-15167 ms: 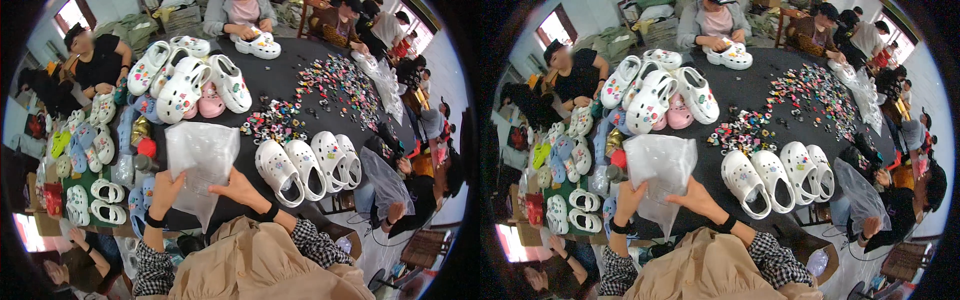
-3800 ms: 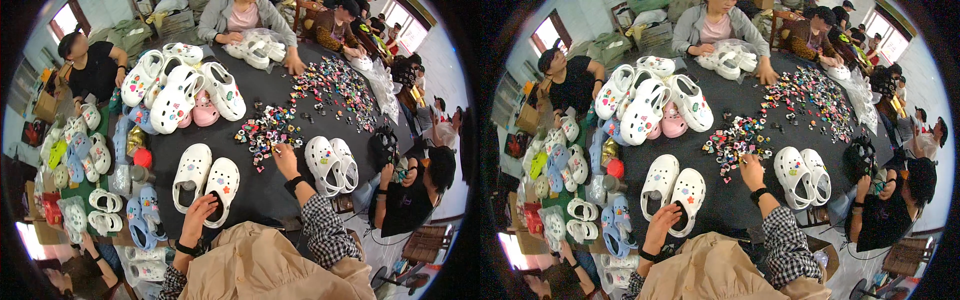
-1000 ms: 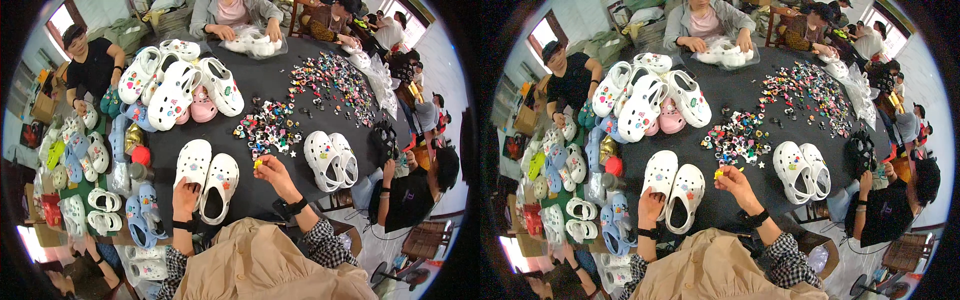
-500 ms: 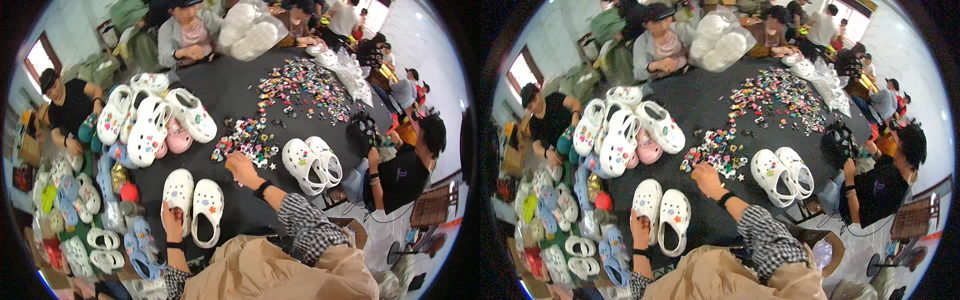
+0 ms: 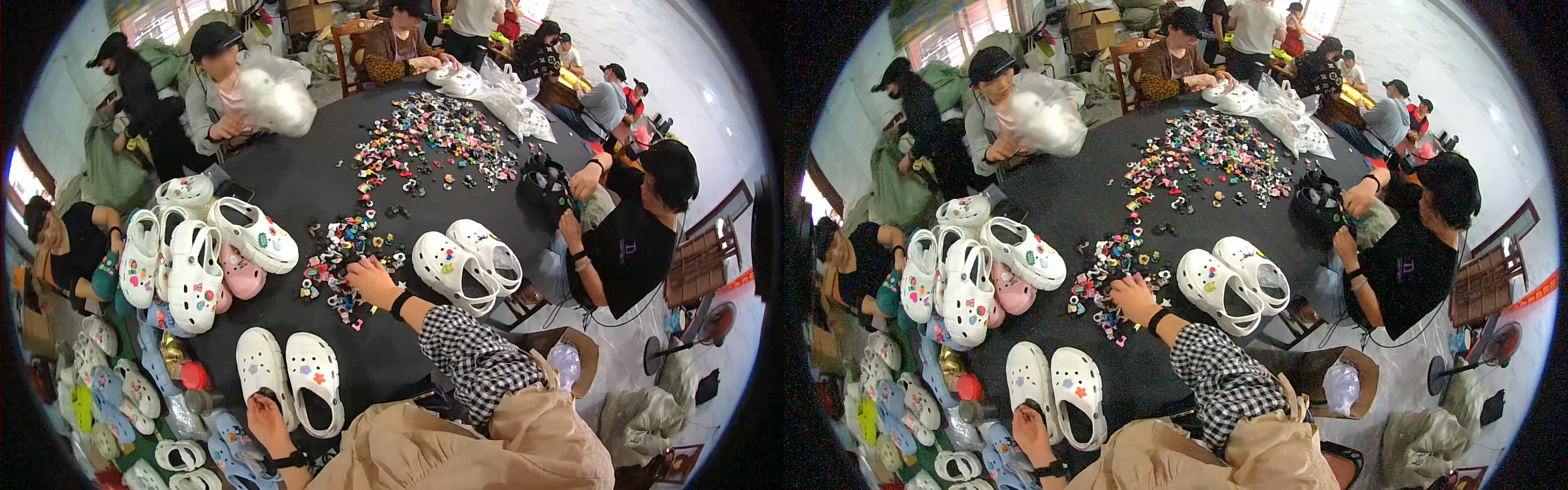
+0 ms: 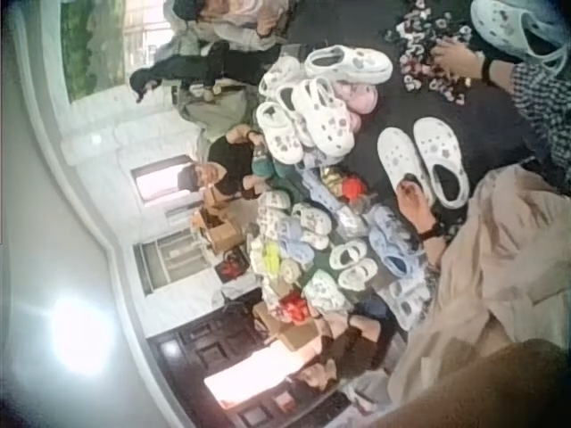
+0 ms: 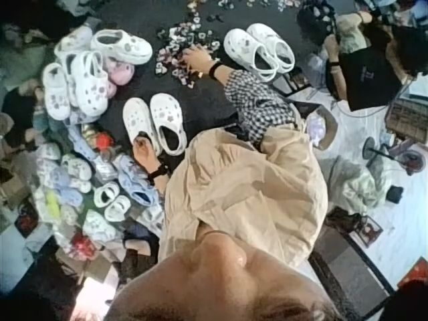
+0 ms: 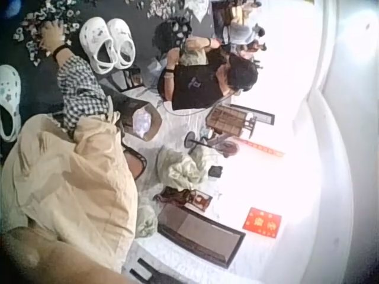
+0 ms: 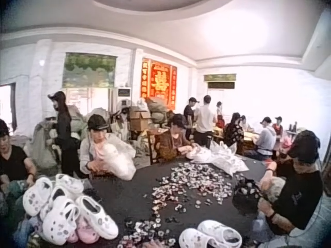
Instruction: Apply decorative charms to the holes of rubber clogs.
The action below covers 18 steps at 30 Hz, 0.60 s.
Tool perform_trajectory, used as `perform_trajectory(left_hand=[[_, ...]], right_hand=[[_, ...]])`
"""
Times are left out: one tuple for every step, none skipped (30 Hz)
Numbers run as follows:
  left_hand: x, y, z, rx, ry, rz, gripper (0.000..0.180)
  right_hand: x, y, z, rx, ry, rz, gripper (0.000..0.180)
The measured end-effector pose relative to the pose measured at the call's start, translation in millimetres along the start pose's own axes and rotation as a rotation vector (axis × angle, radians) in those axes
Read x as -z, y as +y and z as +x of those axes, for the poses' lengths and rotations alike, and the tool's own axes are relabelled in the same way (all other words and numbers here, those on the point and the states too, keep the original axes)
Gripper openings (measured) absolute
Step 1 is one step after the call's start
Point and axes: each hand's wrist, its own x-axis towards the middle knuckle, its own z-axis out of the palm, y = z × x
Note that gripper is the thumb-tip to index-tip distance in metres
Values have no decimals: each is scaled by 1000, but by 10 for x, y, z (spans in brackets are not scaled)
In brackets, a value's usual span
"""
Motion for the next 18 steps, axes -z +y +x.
perform_trajectory(left_hand=[[-70,-34,-59,3,-7,3,19],[-124,-82,-129,-86,88,153,24],[-176,-127,-185,-175,183,301,29],[-206,-164,-250,-200,164,246,35],[-205,-179,-254,-201,165,244,35],[-196,-202,-247,-376,108,839,36],[-166,-196,-245,-544,47,1437,37],[-121,-163,-198,-547,57,1436,37],[-70,-106,-120,-411,24,1270,39],[-37,-83,-71,-276,-15,1099,42],[-103,-68,-103,-276,-6,1097,42],[-180,-32,-128,-485,-93,1676,41],[-239,-14,-164,-697,-200,2249,39],[-100,-50,-89,-601,-209,1594,33],[50,5,-64,-610,-188,1593,33],[-105,-44,-61,-352,-135,1217,30],[-240,-45,-98,-115,-66,835,30],[-319,-40,-130,-123,-88,1000,32]], right_hand=[[-3,92,-36,-47,-9,34,21],[0,162,-74,-92,-22,69,20],[2,222,-112,-102,-4,82,20],[-8,283,-142,-66,15,116,19],[-22,335,-162,-31,34,150,18],[-44,366,-186,-28,33,148,18],[-39,335,-177,-51,47,192,16],[-31,305,-172,-73,60,235,15],[-21,271,-175,-65,57,239,15],[14,247,-190,-135,57,275,14],[73,198,-199,-205,53,313,14],[140,171,-194,-353,-61,444,12],[169,180,-226,-351,-65,442,12],[163,153,-217,-310,15,493,11],[151,120,-206,-270,93,545,10],[118,170,-267,-273,173,586,9],[174,120,-285,-269,162,593,9],[241,72,-330,-384,135,681,12]])
